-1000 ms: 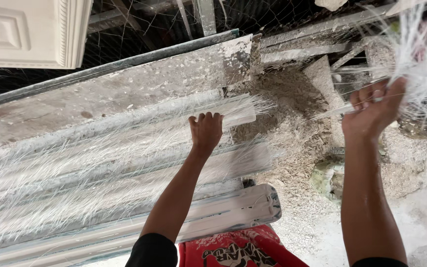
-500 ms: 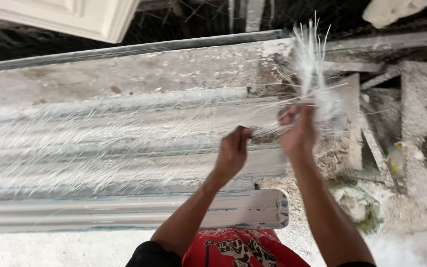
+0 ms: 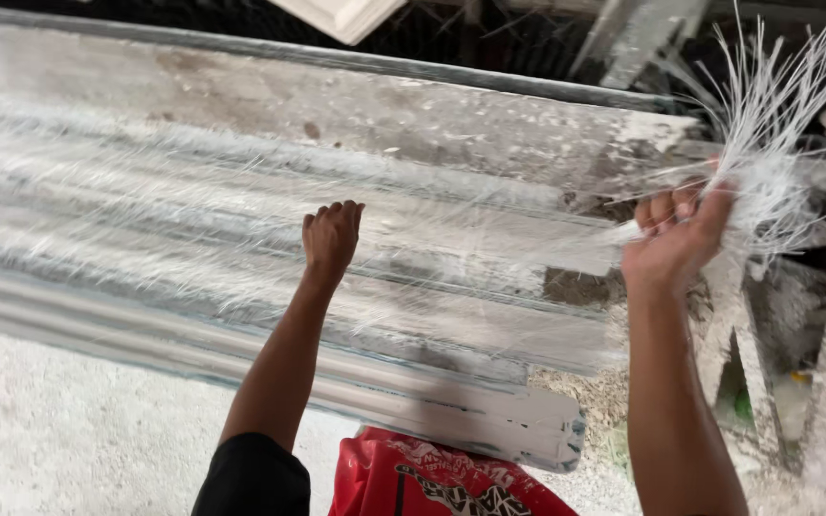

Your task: The person retrieves a bundle of white fiberglass strands from a bucket, then spreads and presses the strands onto a long rectangular mold. They smooth the matting along the mold's length and later use a small container to apply a white liquid over the fibers.

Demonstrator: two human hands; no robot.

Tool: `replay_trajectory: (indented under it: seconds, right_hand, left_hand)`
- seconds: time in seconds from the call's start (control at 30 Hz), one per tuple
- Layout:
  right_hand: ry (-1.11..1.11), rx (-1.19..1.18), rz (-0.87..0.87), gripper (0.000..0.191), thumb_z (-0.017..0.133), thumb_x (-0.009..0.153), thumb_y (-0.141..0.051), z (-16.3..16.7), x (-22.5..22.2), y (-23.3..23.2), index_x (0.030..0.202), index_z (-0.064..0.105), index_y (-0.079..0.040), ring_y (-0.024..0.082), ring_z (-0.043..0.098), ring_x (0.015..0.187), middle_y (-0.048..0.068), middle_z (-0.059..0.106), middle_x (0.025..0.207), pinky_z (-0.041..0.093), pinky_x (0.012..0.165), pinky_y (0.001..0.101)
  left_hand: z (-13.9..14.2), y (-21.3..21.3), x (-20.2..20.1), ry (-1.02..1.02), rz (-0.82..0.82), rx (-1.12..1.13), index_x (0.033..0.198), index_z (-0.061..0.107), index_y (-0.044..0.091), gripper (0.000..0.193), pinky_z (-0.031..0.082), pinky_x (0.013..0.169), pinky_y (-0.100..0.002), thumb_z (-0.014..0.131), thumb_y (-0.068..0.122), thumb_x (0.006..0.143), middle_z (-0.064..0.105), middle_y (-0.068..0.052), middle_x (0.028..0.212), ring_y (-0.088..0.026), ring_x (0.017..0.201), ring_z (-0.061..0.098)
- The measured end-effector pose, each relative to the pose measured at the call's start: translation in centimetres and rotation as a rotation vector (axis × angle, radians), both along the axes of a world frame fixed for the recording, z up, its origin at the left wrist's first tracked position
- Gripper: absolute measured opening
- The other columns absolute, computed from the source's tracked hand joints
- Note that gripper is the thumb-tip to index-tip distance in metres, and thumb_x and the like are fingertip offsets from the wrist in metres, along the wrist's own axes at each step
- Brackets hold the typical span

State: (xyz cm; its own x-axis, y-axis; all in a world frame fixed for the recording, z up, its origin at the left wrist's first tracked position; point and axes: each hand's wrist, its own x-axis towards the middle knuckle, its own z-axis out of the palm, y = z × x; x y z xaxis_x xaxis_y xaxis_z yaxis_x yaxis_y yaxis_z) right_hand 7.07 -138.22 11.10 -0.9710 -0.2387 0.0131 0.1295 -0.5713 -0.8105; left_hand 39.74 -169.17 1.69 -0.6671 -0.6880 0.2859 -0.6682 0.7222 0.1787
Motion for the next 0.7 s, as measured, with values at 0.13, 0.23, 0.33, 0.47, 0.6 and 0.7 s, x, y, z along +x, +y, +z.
replay_trajectory:
  seconds: [0.13,0.23,0.33,0.47,0.6,0.7]
  right_hand:
    - [-0.043,0.052,0.069,0.035,0.054,0.113,-0.047,-0.2,3.8,-3.2,0.096,0.049,-0.017,0.009,0.031,0.061,-0.006,0.041,0.074,0.03,0.056,0.0295]
    - [-0.029,0.136,0.022,0.026,0.054,0.108,-0.046,-0.4,6.1,-4.4,0.11,0.059,-0.02,0.009,0.028,0.059,-0.007,0.039,0.073,0.025,0.055,0.03]
    - [-0.074,0.08,0.031,0.032,0.052,0.108,-0.049,-1.3,8.4,-5.9,0.106,0.058,-0.018,0.01,0.025,0.059,-0.005,0.04,0.073,0.025,0.057,0.0321]
    - [-0.075,0.052,0.132,0.05,0.049,0.114,-0.06,-3.4,14.7,-11.8,0.097,0.048,-0.013,0.012,0.026,0.062,-0.004,0.039,0.077,0.027,0.061,0.0349]
    - [-0.069,0.072,0.085,0.036,0.056,0.103,-0.053,-4.8,26.5,-22.9,0.123,0.054,-0.023,0.012,0.03,0.06,-0.003,0.06,0.094,0.026,0.054,0.0306]
    - [-0.202,-0.1,0.356,0.037,0.059,0.106,-0.05,-5.4,36.1,-33.1,0.115,0.058,-0.014,0.011,0.037,0.065,-0.002,0.046,0.078,0.037,0.062,0.0282]
  left_hand:
    - [1.9,-4.8,3.8,0.006,0.077,0.02,0.086,0.063,0.009,0.031,0.049,0.074,-0.05,0.056,0.03,0.109,0.069,-0.007,0.074,-0.028,0.069,0.067]
    - [3.3,-8.6,7.6,0.052,0.089,-0.111,0.086,0.063,0.011,0.029,0.048,0.074,-0.051,0.058,0.029,0.108,0.07,-0.007,0.08,-0.031,0.079,0.068]
    - [2.9,-14.0,12.2,0.0,0.117,-0.12,0.092,0.066,0.011,0.029,0.048,0.077,-0.051,0.057,0.032,0.11,0.072,-0.007,0.086,-0.03,0.084,0.068]
    - [1.8,-23.3,18.6,-0.194,0.309,-0.122,0.107,0.07,0.012,0.033,0.049,0.085,-0.063,0.05,0.037,0.099,0.073,-0.016,0.106,-0.041,0.102,0.067]
    - [3.0,-24.7,21.0,-0.131,0.223,-0.189,0.138,0.053,-0.007,0.055,0.041,0.092,-0.071,0.045,0.037,0.105,0.055,-0.033,0.132,-0.054,0.128,0.049]
    - [5.1,-18.5,20.8,0.47,-0.251,0.688,0.128,0.061,-0.003,0.041,0.049,0.084,-0.056,0.05,0.03,0.107,0.061,-0.025,0.106,-0.043,0.104,0.059]
